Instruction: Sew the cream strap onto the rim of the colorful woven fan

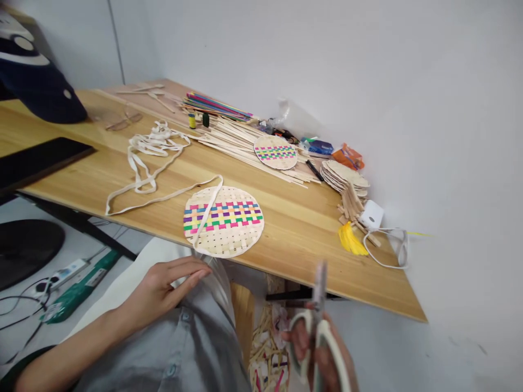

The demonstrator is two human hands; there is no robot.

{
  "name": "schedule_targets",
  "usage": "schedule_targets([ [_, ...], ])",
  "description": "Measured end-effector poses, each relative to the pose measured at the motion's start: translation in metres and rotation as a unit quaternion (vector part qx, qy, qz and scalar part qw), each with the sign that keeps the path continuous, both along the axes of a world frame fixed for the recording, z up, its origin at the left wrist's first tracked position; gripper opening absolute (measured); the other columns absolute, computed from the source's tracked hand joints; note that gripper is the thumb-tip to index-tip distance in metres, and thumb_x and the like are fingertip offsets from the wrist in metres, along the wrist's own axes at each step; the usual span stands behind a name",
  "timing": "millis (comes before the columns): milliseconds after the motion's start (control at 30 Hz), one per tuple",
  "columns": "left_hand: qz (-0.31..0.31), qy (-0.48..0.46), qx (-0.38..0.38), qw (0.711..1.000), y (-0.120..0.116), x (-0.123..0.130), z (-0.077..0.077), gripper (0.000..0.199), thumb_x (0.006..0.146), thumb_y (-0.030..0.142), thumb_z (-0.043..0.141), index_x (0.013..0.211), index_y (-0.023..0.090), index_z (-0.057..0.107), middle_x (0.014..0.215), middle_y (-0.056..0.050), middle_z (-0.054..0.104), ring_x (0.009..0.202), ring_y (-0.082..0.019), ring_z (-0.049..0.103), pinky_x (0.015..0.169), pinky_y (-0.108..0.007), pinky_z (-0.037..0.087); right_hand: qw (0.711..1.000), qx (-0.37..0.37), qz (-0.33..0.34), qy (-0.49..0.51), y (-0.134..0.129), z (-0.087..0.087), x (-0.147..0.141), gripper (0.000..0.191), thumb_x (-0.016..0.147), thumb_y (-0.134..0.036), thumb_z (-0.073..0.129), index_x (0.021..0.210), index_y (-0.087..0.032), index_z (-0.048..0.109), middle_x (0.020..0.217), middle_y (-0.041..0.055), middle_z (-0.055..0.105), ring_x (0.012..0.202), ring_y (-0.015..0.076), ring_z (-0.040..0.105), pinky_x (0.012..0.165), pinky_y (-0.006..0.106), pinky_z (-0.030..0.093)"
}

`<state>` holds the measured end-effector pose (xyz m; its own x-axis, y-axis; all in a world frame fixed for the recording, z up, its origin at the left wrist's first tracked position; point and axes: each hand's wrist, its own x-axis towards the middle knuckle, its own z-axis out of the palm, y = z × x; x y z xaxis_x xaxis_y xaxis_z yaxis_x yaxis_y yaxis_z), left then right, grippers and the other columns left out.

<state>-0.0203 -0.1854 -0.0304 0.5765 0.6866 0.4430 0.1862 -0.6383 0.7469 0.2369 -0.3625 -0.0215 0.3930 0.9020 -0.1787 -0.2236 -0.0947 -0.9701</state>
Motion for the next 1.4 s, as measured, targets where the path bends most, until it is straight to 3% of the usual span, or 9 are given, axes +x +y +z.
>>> schedule_targets([
  [67,0.006,-0.009,0.0,1.0,-0.001,0.0,0.001,0.017,0.092,0.017,0.052,0.092,0.017,0.069,0.084,-0.005,0.072,0.075,-0.013,0.067,0.062,-0.017,0.052,0.991,0.0,0.131,0.031,0.012,-0.006,-0.014,0.05,0.073,-0.06,0.066,0.111,-0.029,0.062,0.07,0.0014,0.053,0.062,0.0174,0.052,0.068,0.037,0.052],
  [167,0.0,-0.018,-0.005,1.0,-0.003,-0.002,0.0,0.017,0.092,0.015,0.052,0.092,0.016,0.069,0.085,-0.005,0.072,0.076,-0.013,0.067,0.065,-0.017,0.052,0.964,-0.062,0.254,0.053,0.03,-0.013,-0.021,0.054,0.074,-0.061,0.066,0.117,-0.028,0.059,0.084,0.005,0.059,0.073,0.0199,0.055,0.071,0.037,0.05],
  [400,-0.014,-0.017,-0.026,0.999,-0.006,-0.008,-0.001,0.016,0.091,0.012,0.054,0.095,0.016,0.069,0.087,-0.005,0.071,0.079,-0.013,0.067,0.069,-0.019,0.051,0.9,-0.12,0.4,0.123,0.06,-0.031,-0.026,0.07,0.061,-0.071,0.071,0.108,-0.021,0.057,0.075,-0.0004,0.053,0.06,0.0119,0.046,0.059,0.027,0.046],
  [700,-0.022,-0.014,-0.016,1.0,-0.012,-0.01,0.001,0.017,0.09,0.011,0.054,0.097,0.016,0.068,0.087,-0.005,0.072,0.078,-0.014,0.067,0.07,-0.02,0.052,0.905,-0.09,0.392,0.14,0.084,-0.025,-0.047,0.072,0.061,-0.072,0.069,0.11,-0.021,0.055,0.072,-0.0013,0.053,0.058,0.0129,0.047,0.055,0.028,0.047],
  [867,-0.023,-0.016,-0.026,0.999,-0.011,-0.01,0.0,0.018,0.09,0.009,0.054,0.097,0.016,0.068,0.087,-0.004,0.071,0.078,-0.012,0.066,0.071,-0.019,0.051,0.907,-0.069,0.383,0.159,0.087,-0.034,-0.056,0.071,0.062,-0.077,0.063,0.109,-0.024,0.055,0.067,-0.0025,0.05,0.055,0.0136,0.044,0.049,0.028,0.044],
  [1033,-0.007,-0.015,-0.023,1.0,-0.011,-0.01,-0.003,0.016,0.089,0.009,0.055,0.097,0.015,0.068,0.087,-0.005,0.071,0.078,-0.013,0.066,0.071,-0.019,0.05,0.899,-0.065,0.393,0.18,0.087,-0.039,-0.054,0.063,0.07,-0.071,0.061,0.11,-0.022,0.054,0.069,-0.0019,0.05,0.055,0.0128,0.044,0.047,0.025,0.04],
  [1400,-0.021,-0.015,-0.031,0.999,-0.013,-0.011,-0.001,0.017,0.09,0.009,0.054,0.097,0.016,0.068,0.086,-0.004,0.071,0.078,-0.012,0.066,0.071,-0.018,0.049,0.898,-0.037,0.378,0.221,0.093,-0.056,-0.053,0.064,0.067,-0.069,0.065,0.107,-0.02,0.059,0.064,-0.002,0.052,0.051,0.0118,0.044,0.038,0.021,0.034],
])
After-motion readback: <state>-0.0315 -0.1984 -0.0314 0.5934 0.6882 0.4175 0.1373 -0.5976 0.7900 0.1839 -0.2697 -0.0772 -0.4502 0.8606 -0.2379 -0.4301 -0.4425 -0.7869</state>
